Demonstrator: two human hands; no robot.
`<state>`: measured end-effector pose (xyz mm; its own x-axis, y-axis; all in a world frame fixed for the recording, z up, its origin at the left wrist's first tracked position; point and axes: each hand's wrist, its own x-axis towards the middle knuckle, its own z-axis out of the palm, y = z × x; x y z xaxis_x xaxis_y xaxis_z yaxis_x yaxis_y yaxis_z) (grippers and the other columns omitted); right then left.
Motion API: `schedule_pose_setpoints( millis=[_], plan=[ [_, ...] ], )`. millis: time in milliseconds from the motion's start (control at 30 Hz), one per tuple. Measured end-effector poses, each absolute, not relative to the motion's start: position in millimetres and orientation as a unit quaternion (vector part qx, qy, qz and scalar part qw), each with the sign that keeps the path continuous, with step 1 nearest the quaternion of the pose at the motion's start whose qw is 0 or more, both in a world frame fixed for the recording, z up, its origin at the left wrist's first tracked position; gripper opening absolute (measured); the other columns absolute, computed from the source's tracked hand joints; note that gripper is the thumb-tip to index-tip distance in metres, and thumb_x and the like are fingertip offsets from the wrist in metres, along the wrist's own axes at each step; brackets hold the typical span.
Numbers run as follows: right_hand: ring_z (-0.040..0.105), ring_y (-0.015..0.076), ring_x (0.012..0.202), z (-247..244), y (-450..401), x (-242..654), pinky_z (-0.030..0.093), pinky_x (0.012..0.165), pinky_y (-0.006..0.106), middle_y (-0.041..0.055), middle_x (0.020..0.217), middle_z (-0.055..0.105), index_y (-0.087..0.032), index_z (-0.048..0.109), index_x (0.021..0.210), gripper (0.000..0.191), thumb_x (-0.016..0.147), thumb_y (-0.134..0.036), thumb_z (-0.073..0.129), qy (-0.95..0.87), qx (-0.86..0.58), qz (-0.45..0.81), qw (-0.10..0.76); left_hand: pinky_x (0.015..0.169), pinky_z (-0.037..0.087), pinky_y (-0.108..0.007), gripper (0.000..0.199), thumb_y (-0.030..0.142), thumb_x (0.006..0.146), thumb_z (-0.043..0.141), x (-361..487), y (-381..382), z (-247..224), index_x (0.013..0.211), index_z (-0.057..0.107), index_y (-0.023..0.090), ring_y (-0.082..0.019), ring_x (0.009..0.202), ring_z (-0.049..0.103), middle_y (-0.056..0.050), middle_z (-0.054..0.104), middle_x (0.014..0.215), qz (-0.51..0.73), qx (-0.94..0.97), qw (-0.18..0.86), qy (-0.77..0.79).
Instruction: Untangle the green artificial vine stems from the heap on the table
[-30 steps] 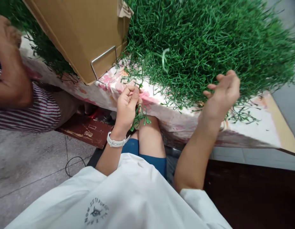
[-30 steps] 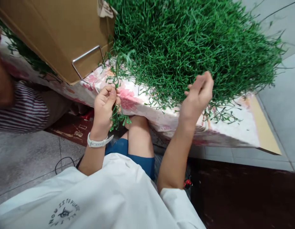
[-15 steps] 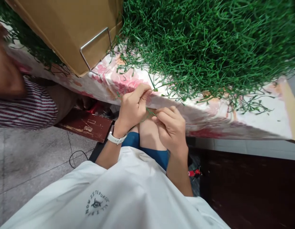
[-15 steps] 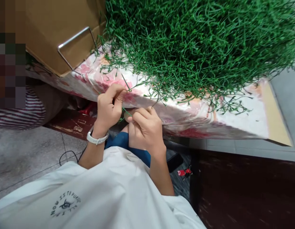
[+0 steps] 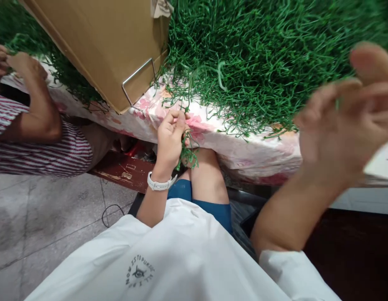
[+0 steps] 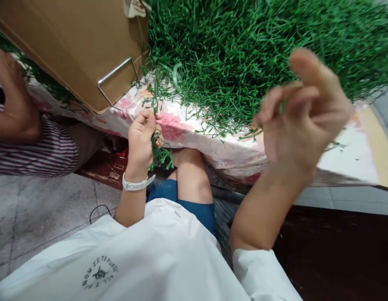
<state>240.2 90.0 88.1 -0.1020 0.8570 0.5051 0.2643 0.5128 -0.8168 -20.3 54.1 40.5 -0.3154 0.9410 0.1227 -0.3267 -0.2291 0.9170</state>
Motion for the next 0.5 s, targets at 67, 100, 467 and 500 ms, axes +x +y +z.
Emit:
schedule_pose_setpoints(
  millis=[67,100,467,500],
  plan=[
    [0.062,0.0192,0.085,92.1,121.0,238.9,0.047,0.067,0.035,0.0142,0.108,0.063,-0.022,0.076,0.112,0.046,0.083,-0.057,0.079,-0.664,-0.480,0.173,0.547,0.040,0.032,-0.023,0.037,0.056,0.087,0.077,-8.7,50.1,42.0,0.087,0.059,0.024,-0.006,0.039,0.042,0.009,0.047,0.055,0.688,0.352,0.483,0.412],
    [0.061,0.0189,0.089,90.7,126.0,235.4,0.047,0.070,0.034,0.0170,0.119,0.061,-0.018,0.074,0.121,0.053,0.079,-0.049,0.085,-0.651,-0.504,0.120,0.554,0.039,0.033,-0.023,0.037,0.055,0.088,0.077,-5.3,49.3,42.3,0.087,0.059,0.023,-0.006,0.038,0.043,0.009,0.048,0.056,0.686,0.348,0.491,0.408],
    [0.046,0.0122,0.063,33.4,34.9,145.9,0.037,0.064,0.028,-0.0018,0.066,0.050,-0.020,0.053,0.070,0.039,0.103,-0.040,0.059,-0.774,-0.287,0.366,0.429,0.052,0.039,-0.023,0.032,0.053,0.092,0.073,5.7,39.8,41.3,0.086,0.062,0.023,-0.009,0.054,0.048,0.003,0.056,0.070,0.645,0.427,0.418,0.475],
    [0.045,0.0120,0.062,33.0,36.3,145.9,0.036,0.063,0.028,-0.0019,0.065,0.048,-0.020,0.050,0.068,0.041,0.104,-0.039,0.057,-0.781,-0.269,0.371,0.425,0.053,0.039,-0.023,0.032,0.053,0.093,0.072,6.6,37.7,40.6,0.087,0.063,0.022,-0.009,0.056,0.049,0.002,0.057,0.072,0.642,0.439,0.412,0.474]
  ],
)
